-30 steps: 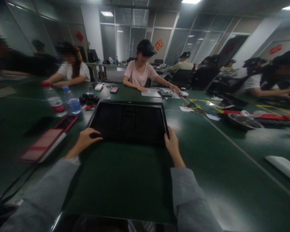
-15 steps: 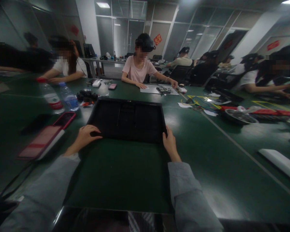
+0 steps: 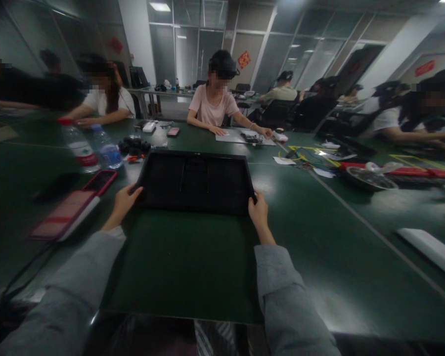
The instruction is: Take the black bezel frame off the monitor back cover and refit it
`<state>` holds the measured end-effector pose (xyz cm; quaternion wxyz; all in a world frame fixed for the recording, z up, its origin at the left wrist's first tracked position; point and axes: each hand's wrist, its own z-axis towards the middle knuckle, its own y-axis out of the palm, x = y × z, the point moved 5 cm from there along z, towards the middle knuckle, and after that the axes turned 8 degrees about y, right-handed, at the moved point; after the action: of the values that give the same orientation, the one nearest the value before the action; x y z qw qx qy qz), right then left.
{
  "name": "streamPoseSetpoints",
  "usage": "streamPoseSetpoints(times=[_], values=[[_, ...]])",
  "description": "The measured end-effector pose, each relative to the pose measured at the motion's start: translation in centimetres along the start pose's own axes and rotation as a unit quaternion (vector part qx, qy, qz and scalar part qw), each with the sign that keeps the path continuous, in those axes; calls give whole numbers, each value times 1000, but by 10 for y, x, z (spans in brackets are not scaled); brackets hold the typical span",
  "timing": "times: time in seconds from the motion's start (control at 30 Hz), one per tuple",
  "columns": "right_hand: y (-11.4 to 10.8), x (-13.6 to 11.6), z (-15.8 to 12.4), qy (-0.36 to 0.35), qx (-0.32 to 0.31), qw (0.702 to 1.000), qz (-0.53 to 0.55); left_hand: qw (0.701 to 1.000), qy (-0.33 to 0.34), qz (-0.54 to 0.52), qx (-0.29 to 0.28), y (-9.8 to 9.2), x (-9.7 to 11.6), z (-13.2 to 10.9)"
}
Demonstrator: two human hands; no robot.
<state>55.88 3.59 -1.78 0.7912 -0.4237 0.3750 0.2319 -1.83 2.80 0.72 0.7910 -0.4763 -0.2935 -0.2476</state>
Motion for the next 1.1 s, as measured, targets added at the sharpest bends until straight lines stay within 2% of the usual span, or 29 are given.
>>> streamPoseSetpoints(times=[0.2, 0.5, 0.67, 0.77, 0.9, 1.0, 1.1], values=[[-2, -5, -3, 11, 8, 1000, 9, 999, -21, 27, -2, -4, 6, 1], [-4, -7, -4, 10, -3, 1000, 14, 992, 9, 121, -20, -4, 14, -2], [-6, 5, -1, 32, -5, 999, -13, 981, 33, 191, -27, -9, 17, -3], [-3, 13, 3, 39, -23, 999, -14, 983, 33, 177, -45, -14, 15, -1], [0, 16, 7, 16, -31, 999, -10, 980, 37, 184, -64, -18, 19, 0], [1, 16, 8, 3, -31, 999, -10, 976, 48, 206, -59, -17, 20, -1], [1, 14, 8, 2, -36, 999, 15, 985, 40, 161, -46, -15, 11, 2]])
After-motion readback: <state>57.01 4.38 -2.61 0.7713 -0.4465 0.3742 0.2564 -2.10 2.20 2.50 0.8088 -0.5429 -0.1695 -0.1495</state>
